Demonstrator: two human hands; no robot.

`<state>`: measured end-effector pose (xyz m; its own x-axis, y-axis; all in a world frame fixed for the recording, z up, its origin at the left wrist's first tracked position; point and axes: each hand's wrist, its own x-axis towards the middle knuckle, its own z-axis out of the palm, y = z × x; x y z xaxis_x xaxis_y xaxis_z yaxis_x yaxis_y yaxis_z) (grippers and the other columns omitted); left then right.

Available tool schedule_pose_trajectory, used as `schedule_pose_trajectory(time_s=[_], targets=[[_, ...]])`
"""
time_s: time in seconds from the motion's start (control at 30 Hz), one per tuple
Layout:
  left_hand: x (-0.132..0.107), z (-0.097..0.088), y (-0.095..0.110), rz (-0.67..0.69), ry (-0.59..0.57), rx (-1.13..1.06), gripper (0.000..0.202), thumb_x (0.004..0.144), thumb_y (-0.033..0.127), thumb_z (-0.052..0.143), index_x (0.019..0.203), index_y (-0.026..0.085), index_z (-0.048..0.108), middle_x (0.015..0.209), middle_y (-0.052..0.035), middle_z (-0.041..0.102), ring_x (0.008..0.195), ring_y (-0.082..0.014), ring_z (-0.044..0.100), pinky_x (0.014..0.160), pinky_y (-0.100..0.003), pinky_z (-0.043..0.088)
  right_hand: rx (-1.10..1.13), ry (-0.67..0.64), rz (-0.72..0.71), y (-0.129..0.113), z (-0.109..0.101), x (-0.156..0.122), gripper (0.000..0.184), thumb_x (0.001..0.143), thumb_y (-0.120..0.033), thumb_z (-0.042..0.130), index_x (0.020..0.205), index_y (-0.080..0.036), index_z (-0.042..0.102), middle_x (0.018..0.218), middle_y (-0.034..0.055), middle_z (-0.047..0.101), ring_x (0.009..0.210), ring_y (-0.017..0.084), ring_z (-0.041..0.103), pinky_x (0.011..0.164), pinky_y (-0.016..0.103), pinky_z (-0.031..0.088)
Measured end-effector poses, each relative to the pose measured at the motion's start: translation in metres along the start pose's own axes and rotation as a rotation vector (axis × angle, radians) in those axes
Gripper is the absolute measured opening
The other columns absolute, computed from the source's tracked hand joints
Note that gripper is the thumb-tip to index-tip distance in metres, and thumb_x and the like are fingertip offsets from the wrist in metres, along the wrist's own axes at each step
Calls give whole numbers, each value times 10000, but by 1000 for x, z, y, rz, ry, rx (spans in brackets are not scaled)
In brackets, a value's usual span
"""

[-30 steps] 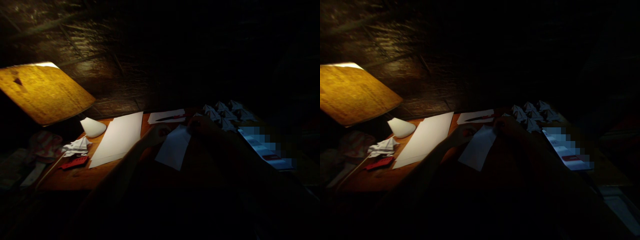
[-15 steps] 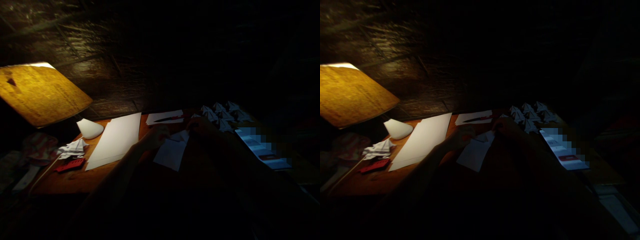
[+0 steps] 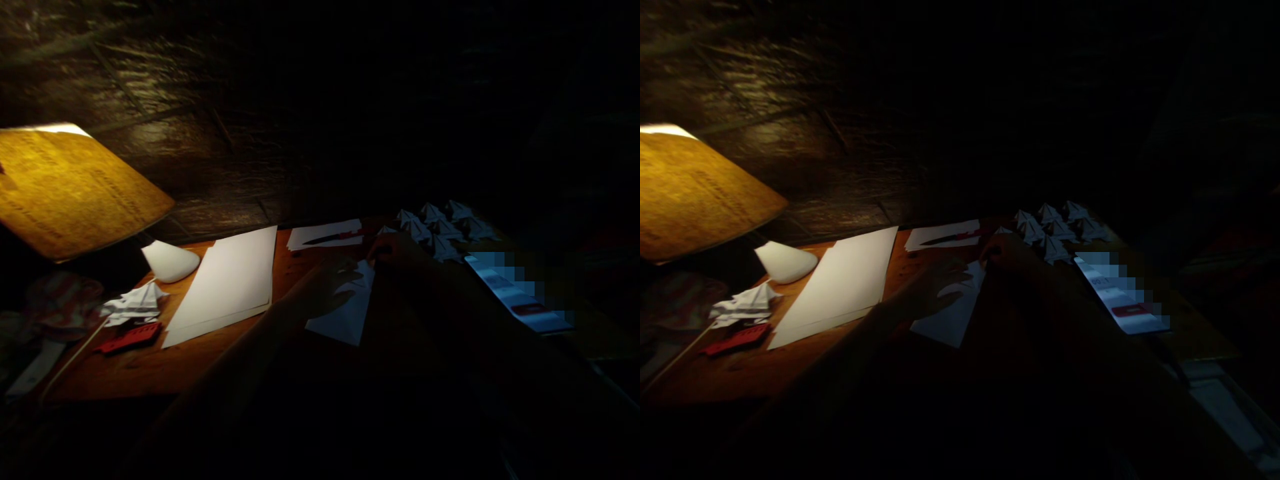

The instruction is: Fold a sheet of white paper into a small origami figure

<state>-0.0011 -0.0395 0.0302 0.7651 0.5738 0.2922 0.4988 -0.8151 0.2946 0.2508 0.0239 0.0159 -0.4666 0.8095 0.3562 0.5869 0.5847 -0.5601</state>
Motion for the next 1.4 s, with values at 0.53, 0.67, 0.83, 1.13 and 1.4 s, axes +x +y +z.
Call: schedule_pose_trajectory(time_s=[0.53, 0.67, 0.83, 1.13, 1.4], targets=[[1, 7, -5, 111, -39, -106, 351, 933, 156, 543, 1231, 257, 696, 1180, -101, 637, 1144, -244, 579, 978, -418, 502, 38, 20, 39, 0, 1, 0, 255, 782, -75, 606, 867, -224, 794, 980, 34, 787, 936, 212, 709, 885, 342, 515], [0, 7, -4, 122, -24, -78, 333, 971, 159, 501, 1232, 253, 685, 1193, -91, 628, 1159, -221, 571, 993, -407, 510, 10, 27, 47, 1, 3, 0, 173, 796, -146, 661, 901, -199, 787, 989, 58, 787, 913, 218, 709, 837, 335, 516], [-1, 9, -6, 137, -27, -42, 372, 966, 140, 506, 1280, 268, 657, 1239, -88, 605, 1187, -220, 557, 1017, -420, 506, -23, 17, 16, 2, 2, 0, 136, 819, -180, 675, 904, -180, 781, 981, 72, 784, 916, 222, 706, 831, 329, 499], [-2, 8, -6, 137, -32, -18, 379, 977, 142, 496, 1294, 279, 651, 1257, -86, 598, 1212, -216, 550, 1032, -420, 496, -52, 32, 39, 3, 2, 0, 126, 817, -173, 688, 903, -170, 779, 979, 80, 778, 906, 215, 698, 813, 314, 486], [-2, 8, -8, 129, -36, -31, 351, 983, 161, 503, 1275, 275, 661, 1250, -86, 600, 1204, -212, 552, 1029, -409, 508, -36, 32, 35, 4, -1, 0, 155, 818, -143, 666, 904, -191, 785, 997, 62, 783, 932, 214, 701, 867, 333, 497]])
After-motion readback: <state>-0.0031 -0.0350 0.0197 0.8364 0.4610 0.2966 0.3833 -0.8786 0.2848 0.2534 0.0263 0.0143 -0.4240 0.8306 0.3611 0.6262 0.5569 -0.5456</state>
